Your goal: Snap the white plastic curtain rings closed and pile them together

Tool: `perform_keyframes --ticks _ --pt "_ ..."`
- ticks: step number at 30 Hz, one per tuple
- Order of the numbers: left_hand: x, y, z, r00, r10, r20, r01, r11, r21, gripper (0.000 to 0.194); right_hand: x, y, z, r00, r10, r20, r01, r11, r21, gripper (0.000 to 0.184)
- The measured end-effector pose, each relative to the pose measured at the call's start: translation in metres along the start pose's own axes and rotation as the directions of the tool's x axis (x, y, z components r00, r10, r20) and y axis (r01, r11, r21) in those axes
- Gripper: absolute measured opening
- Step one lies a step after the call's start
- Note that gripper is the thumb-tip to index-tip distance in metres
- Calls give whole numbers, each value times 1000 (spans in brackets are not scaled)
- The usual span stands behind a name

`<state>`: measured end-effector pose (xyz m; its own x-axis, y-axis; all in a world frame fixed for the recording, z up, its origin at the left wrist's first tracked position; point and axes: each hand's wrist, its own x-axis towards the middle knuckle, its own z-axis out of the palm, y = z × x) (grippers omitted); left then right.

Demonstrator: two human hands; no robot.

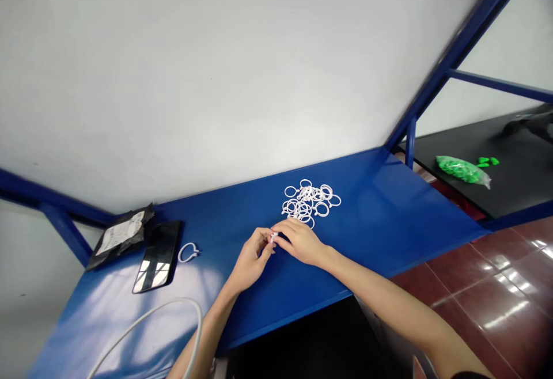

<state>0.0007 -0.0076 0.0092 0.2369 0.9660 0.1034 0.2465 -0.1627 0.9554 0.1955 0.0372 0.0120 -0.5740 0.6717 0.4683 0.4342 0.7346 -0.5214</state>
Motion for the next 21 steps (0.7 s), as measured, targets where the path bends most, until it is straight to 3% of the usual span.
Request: perform_keyframes --ticks 5,9,14,21 --pt "2 5 3 995 -68 -69 55 982 -183 25 0 2 0 971 215 100 -237 912 335 9" --pt "5 1 3 982 -105 -157 67 971 -228 25 1 1 -1 943 297 152 -333 807 487 4" --pt "3 -2 3 981 -90 -170 63 985 -159 21 0 0 0 963 241 122 -270 856 440 12" --pt "-4 -7 8 967 137 -214 -94 975 200 21 -8 -1 3 989 95 109 -119 963 241 19"
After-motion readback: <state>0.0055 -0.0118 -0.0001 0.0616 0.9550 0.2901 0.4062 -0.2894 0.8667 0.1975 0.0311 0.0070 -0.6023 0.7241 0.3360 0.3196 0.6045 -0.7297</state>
